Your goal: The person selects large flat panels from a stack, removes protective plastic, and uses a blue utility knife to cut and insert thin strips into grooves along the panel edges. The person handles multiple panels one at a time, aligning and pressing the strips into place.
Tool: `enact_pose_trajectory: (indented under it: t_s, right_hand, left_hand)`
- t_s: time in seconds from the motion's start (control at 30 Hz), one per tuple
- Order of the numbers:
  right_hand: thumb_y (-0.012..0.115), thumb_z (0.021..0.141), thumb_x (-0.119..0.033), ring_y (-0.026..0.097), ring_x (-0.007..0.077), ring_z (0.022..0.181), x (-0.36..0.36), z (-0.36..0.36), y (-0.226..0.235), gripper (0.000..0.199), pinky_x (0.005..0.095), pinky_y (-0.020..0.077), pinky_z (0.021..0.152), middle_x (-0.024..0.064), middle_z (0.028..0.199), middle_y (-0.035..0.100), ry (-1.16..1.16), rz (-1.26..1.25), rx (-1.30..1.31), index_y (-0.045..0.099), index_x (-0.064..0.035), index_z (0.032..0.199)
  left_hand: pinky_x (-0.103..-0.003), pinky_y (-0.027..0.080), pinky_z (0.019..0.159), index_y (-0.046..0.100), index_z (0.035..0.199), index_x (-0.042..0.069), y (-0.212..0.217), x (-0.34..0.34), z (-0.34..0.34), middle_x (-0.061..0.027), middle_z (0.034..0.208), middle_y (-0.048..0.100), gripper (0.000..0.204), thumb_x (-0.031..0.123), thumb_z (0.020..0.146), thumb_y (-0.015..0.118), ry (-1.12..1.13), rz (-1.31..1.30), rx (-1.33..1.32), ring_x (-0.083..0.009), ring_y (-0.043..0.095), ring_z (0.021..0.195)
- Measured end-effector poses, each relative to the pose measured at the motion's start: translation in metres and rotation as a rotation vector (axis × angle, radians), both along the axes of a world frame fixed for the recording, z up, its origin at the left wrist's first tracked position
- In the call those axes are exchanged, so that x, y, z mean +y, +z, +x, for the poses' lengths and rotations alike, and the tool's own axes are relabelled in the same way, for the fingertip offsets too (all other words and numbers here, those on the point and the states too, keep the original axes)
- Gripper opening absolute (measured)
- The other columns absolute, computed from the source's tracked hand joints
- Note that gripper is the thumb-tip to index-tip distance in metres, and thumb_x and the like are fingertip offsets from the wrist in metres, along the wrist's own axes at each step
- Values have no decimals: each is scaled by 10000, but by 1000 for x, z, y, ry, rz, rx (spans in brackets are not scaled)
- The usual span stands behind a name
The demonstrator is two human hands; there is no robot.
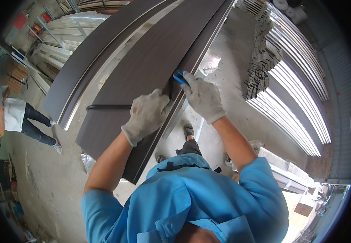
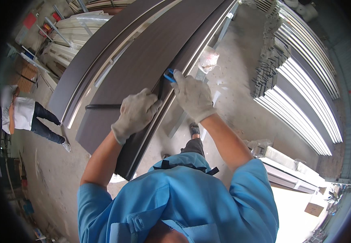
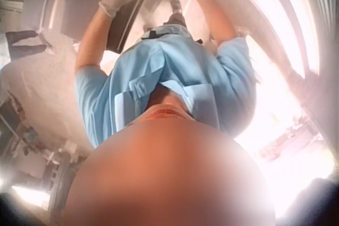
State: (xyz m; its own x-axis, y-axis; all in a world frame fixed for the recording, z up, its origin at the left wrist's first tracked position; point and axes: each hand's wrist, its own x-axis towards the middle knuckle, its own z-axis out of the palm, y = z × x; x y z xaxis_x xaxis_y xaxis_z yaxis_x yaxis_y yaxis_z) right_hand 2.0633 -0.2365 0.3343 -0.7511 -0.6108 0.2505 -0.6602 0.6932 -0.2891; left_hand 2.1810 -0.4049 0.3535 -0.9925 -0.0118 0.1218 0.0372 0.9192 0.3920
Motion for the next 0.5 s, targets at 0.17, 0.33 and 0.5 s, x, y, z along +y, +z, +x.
enact_pose_trajectory:
  t_s: [0.17, 0.33, 0.5]
  right_hand:
    - [560, 964, -358, 704, 359, 802, -2, -9, -8, 354, 475, 558, 748, 148, 902, 718, 7, -108, -46, 618, -158, 1251]
    - [566, 961, -372, 706, 345, 841, -2, -19, -24, 354, 466, 555, 767, 142, 903, 724, 22, -154, -4, 631, -170, 1244]
    - [578, 967, -367, 712, 320, 839, 1, -18, -23, 344, 435, 562, 748, 126, 895, 728, 50, -180, 20, 634, -130, 1210]
  left_hand:
    - [-455, 513, 719, 666, 910, 43, 34, -23, 47, -154, 846, 632, 243, 267, 959, 585, 118, -115, -78, -358, 650, 798]
    - [-481, 477, 631, 602, 840, 31, 47, -25, 168, -189, 754, 631, 186, 186, 942, 612, 182, 34, -50, -394, 637, 709]
    - [-355, 442, 554, 625, 880, -7, 25, 11, 245, -101, 616, 543, 237, 201, 990, 594, 494, 530, -156, -210, 566, 566]
